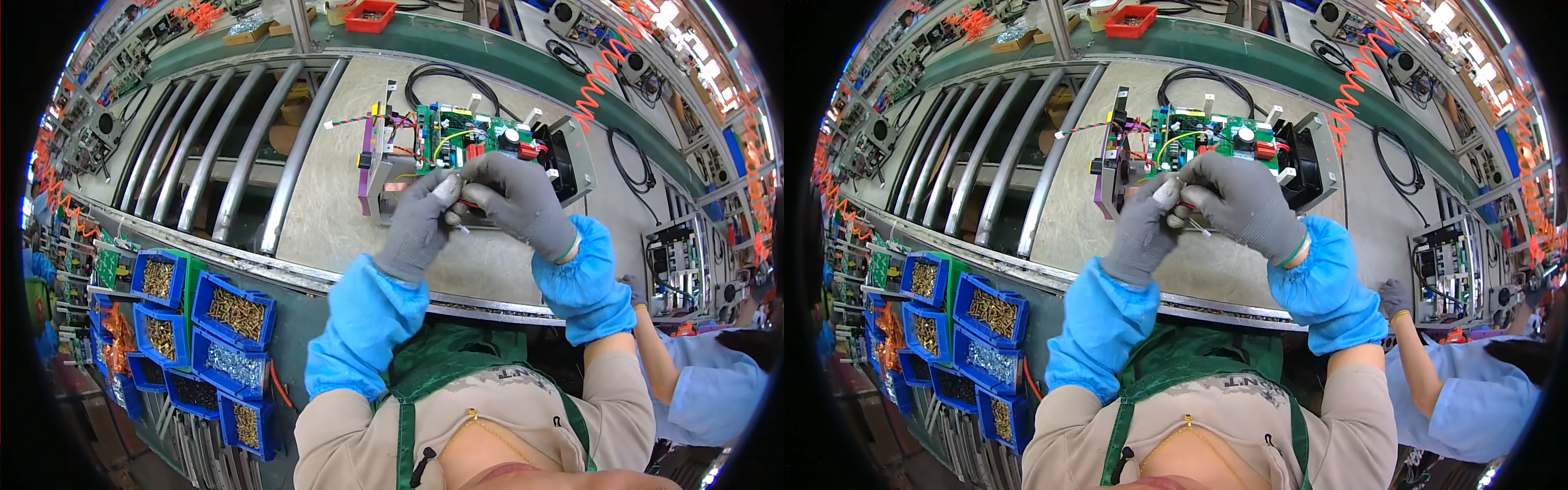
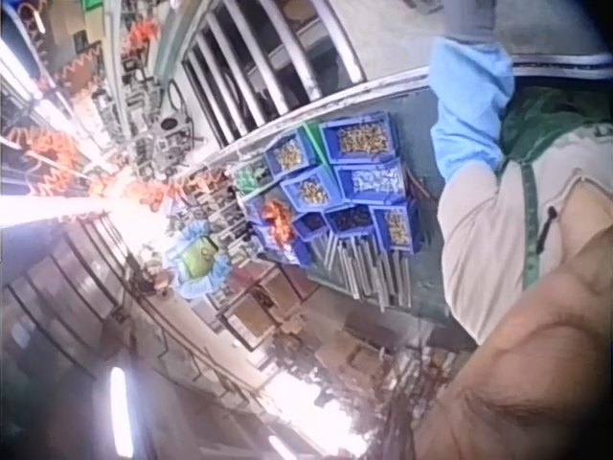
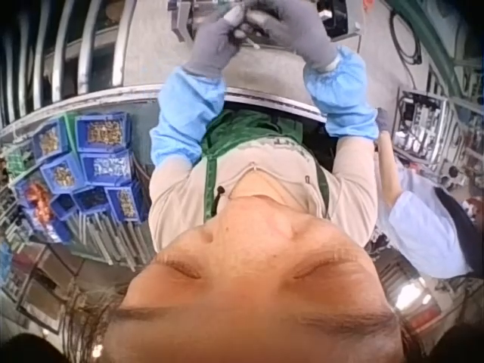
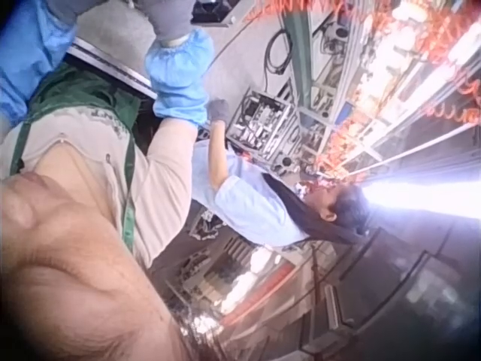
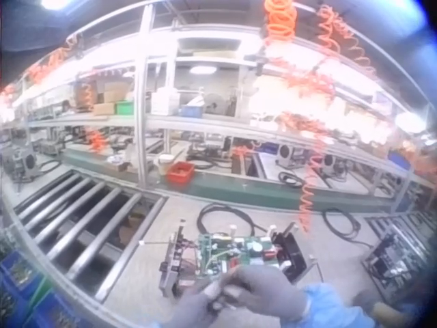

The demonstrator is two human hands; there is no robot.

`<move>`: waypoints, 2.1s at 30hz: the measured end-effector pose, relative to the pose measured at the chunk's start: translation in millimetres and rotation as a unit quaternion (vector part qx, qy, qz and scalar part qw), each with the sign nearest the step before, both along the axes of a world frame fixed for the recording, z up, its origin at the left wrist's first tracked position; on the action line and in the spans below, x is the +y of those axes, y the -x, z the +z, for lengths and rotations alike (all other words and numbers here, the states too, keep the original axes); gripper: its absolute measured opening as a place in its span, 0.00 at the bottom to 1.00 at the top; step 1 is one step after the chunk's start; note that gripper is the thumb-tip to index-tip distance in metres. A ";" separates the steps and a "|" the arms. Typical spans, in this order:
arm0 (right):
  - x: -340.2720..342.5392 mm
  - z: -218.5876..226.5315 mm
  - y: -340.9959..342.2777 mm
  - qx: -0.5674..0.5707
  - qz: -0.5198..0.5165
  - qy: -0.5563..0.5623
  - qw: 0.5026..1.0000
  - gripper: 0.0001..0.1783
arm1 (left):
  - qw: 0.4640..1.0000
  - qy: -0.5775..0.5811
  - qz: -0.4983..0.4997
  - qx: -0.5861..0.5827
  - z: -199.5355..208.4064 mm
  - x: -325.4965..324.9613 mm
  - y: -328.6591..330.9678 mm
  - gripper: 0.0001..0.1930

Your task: Assembling electronic components using power tools at a manufacturing workbench.

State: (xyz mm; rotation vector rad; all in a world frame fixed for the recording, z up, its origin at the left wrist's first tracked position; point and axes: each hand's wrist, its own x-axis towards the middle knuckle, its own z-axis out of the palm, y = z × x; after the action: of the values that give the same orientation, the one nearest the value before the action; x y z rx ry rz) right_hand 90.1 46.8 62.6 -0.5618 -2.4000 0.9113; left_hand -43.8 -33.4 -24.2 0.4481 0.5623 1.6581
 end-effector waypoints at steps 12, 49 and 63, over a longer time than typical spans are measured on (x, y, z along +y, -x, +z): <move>23.9 39.8 35.6 -0.198 -0.048 -0.200 0.958 0.08 | 0.963 0.076 0.128 0.226 -5.7 -6.4 -4.4 0.14; 37.0 58.2 72.6 -0.485 -0.021 -0.230 0.844 0.14 | 0.991 0.068 0.069 0.091 -11.9 13.4 -11.6 0.13; 42.2 56.6 70.9 -0.476 -0.021 -0.207 0.854 0.13 | 0.990 0.049 0.065 0.119 -19.6 23.2 -8.3 0.15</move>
State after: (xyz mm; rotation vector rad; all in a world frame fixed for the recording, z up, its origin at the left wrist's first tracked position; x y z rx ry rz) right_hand 19.2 89.0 119.3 -1.0541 -3.2856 -0.0004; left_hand -35.5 -10.2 -43.9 0.5511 0.8626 1.7030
